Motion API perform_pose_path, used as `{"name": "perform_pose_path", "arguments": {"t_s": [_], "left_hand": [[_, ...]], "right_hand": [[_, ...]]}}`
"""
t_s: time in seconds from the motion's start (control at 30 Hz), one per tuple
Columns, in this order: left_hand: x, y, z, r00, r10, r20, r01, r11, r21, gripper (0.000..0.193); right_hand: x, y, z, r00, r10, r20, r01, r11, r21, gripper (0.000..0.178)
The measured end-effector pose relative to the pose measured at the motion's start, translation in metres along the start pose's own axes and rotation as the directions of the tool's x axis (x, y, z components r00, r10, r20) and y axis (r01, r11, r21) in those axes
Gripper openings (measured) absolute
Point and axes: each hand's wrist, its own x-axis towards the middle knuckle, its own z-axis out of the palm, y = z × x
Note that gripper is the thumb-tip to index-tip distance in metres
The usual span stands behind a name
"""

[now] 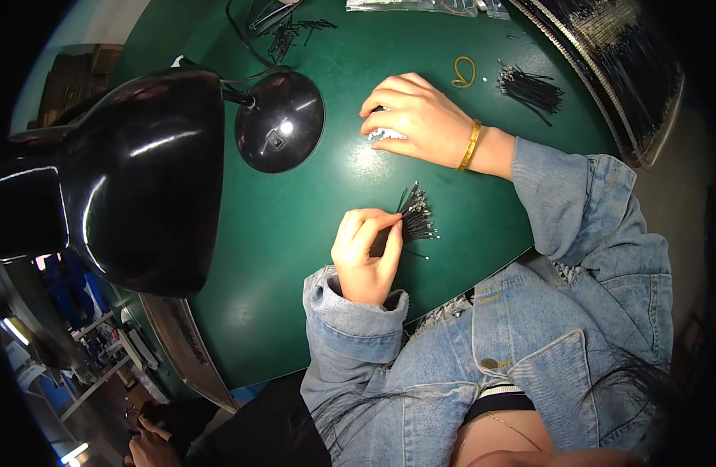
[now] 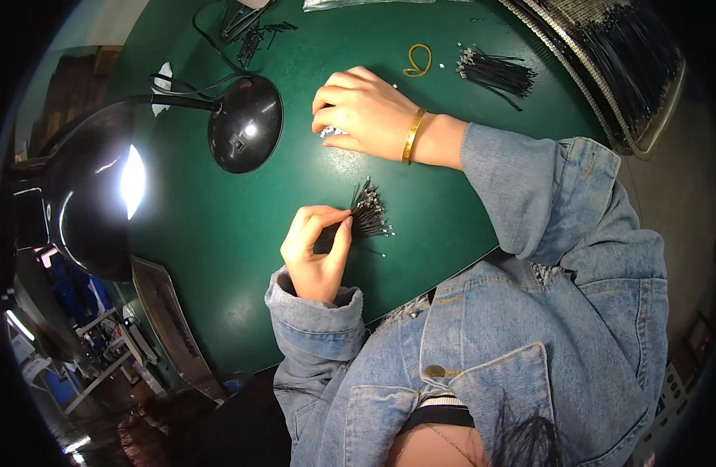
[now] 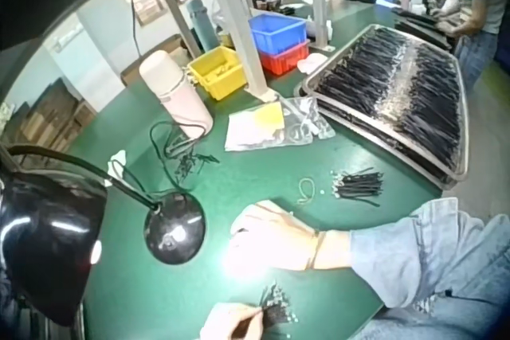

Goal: Assembling small electronic components by manually attaching LEDs to wire leads on a factory workbench.

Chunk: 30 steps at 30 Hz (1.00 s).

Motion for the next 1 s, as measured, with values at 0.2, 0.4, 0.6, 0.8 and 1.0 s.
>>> {"name": "perform_pose_path", "arguments": {"t_s": [0.2,0.4,0.6,0.8,1.0], "left_hand": [[0.004,-0.003,-0.012,0.983,-0.022,0.181,0.027,0.999,-0.029,0.013],[0.011,-0.001,-0.017,0.995,0.031,0.092,-0.029,0.999,-0.027,0.007],[0.012,0.004,-0.021,0.93,-0.359,0.083,0.363,0.856,-0.368,0.008],[0.019,-0.003,-0.025,0.971,-0.239,-0.012,0.229,0.944,-0.238,0.011],[0.016,0.007,-0.033,0.875,-0.429,0.226,0.463,0.601,-0.652,0.009]], "right_hand": [[0.0,-0.002,0.001,1.0,-0.01,-0.024,0.01,1.0,0.021,0.012],[0.0,-0.013,-0.017,0.994,0.089,-0.063,-0.084,0.993,0.083,0.009],[-0.015,-0.047,-0.029,0.876,0.408,0.256,-0.48,0.693,0.538,0.006],[-0.028,-0.06,-0.023,0.957,0.155,0.246,-0.255,0.855,0.451,0.008],[-0.02,-0.062,-0.023,0.783,0.338,0.522,-0.519,-0.105,0.848,0.009]]}}
